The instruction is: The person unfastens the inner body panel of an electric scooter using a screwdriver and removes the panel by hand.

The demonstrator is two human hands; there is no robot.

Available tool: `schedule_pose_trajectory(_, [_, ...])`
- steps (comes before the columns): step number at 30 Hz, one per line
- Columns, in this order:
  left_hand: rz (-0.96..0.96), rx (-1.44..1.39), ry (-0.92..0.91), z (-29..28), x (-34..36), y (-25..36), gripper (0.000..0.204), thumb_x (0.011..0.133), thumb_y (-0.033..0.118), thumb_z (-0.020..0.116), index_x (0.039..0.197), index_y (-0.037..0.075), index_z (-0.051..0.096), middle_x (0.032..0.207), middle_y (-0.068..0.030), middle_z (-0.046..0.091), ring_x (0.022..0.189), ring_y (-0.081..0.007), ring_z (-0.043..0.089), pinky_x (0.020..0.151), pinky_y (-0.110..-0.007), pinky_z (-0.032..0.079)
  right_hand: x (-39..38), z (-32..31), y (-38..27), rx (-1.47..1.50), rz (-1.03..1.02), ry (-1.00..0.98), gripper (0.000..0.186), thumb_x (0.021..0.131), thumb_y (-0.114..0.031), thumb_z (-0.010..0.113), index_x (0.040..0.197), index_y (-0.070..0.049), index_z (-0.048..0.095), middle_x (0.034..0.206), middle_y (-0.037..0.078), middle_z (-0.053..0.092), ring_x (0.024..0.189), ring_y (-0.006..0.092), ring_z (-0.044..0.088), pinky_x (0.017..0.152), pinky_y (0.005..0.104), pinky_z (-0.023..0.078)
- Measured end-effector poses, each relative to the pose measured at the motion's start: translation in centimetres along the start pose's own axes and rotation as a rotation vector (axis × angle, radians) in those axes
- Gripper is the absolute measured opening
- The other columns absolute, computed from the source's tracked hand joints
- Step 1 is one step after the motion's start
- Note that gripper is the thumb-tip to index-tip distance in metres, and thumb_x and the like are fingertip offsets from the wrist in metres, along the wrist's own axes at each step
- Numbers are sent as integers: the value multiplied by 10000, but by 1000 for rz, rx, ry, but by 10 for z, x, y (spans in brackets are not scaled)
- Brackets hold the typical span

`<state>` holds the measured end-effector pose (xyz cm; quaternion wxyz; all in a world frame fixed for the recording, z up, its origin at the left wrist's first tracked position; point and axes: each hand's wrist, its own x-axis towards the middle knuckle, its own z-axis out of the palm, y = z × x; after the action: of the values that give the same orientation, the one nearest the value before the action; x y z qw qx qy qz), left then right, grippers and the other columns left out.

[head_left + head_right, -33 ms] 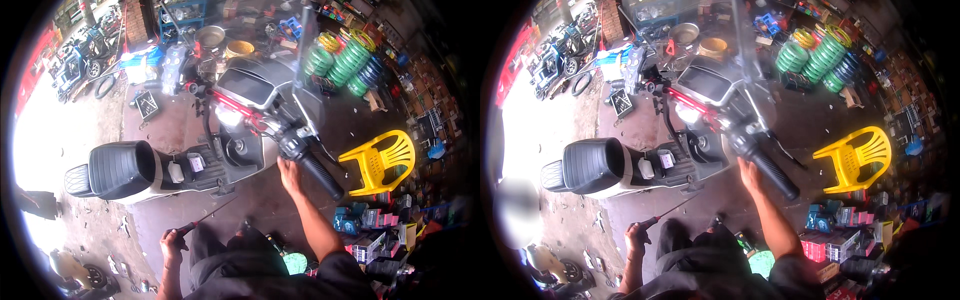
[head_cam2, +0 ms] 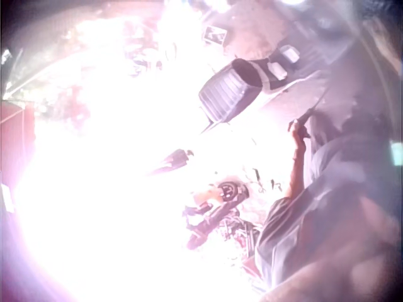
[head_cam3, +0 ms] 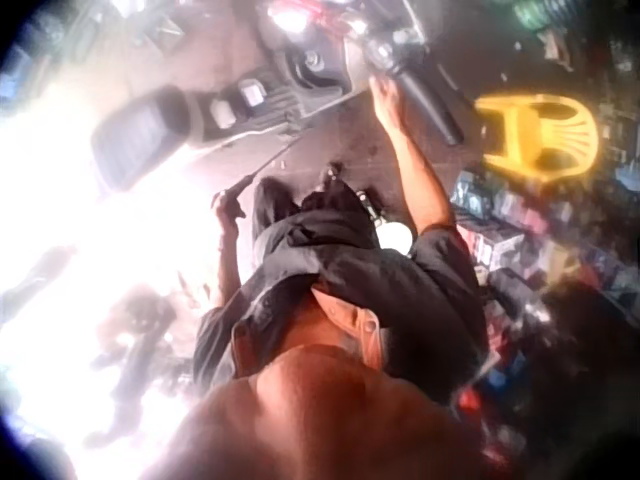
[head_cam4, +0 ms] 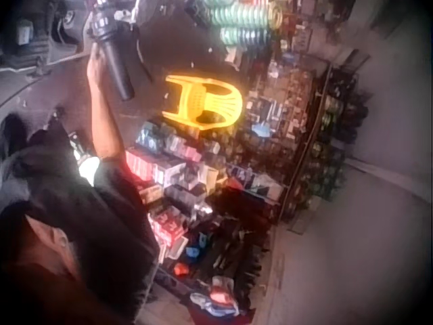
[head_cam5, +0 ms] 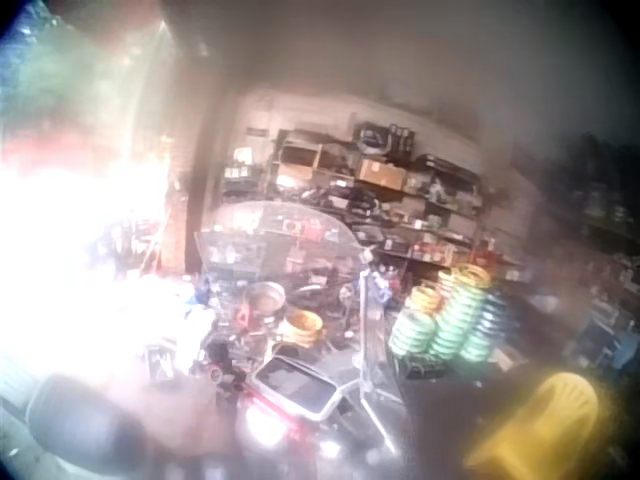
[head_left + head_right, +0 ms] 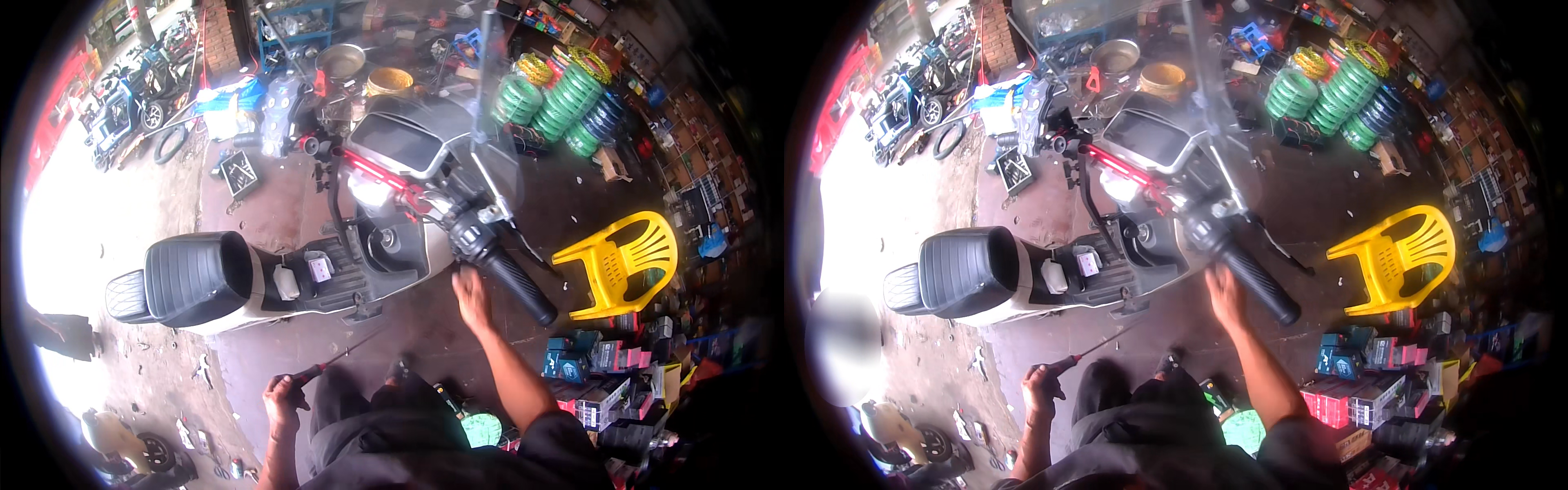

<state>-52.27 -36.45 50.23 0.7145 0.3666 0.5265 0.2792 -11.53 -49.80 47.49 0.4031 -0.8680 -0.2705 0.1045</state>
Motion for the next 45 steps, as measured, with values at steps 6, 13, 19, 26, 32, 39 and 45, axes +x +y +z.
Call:
schedule_pose_trajectory(6, [257,151,-172,30,-1,29,442,745,282,744,949,-77,586,703,-92,598,520,-137,530,452,-265,464,-267,-28,169,-75,873,-237,285,864,-344,599,951,-75,563,795,130,514,732,287,509,662,413,425])
schedule_pose_trajectory(13, [517,442,-202,83,26,80,563,746,458,717,964,-52,620,808,-64,621,648,-146,540,608,-285,462,-488,-9,205,461,1735,29,274,861,-179,567,654,-183,388,528,-42,295,421,84,282,423,260,224])
schedule_pose_trajectory(19, [740,522,-246,175,17,99,223,759,196,639,832,-5,576,752,-33,572,681,-125,504,675,-263,427,-423,4,245,722,1427,159,165,812,-236,648,876,-95,592,699,37,579,636,186,558,587,321,454])
schedule_pose_trajectory(26, [923,413,-202,287,-39,101,386,861,261,571,1115,-28,543,700,-42,537,487,-105,489,401,-213,380,-268,-65,279,197,467,284,269,848,-289,615,946,-39,602,814,121,595,755,268,588,646,414,486])
schedule_pose_trajectory(32, [1057,839,138,339,-72,97,538,889,437,557,1130,-45,572,842,-63,597,697,-143,540,638,-275,428,-225,-196,379,586,1095,53,178,886,-246,541,1045,-169,560,794,44,582,753,170,600,586,356,493])
schedule_pose_trajectory(39, [1238,1472,309,370,-75,99,372,850,303,592,1082,12,609,746,-55,571,690,-146,537,631,-288,414,-160,-274,517,-237,658,-108,139,831,-170,564,862,-55,637,828,129,643,692,294,612,636,387,487])
schedule_pose_trajectory(45, [802,1156,599,412,-96,97,330,806,180,628,1088,11,601,664,14,447,612,-87,423,567,-241,338,-2,-214,471,71,425,-96,230,856,-214,635,922,5,619,704,39,580,618,111,544,585,282,454])
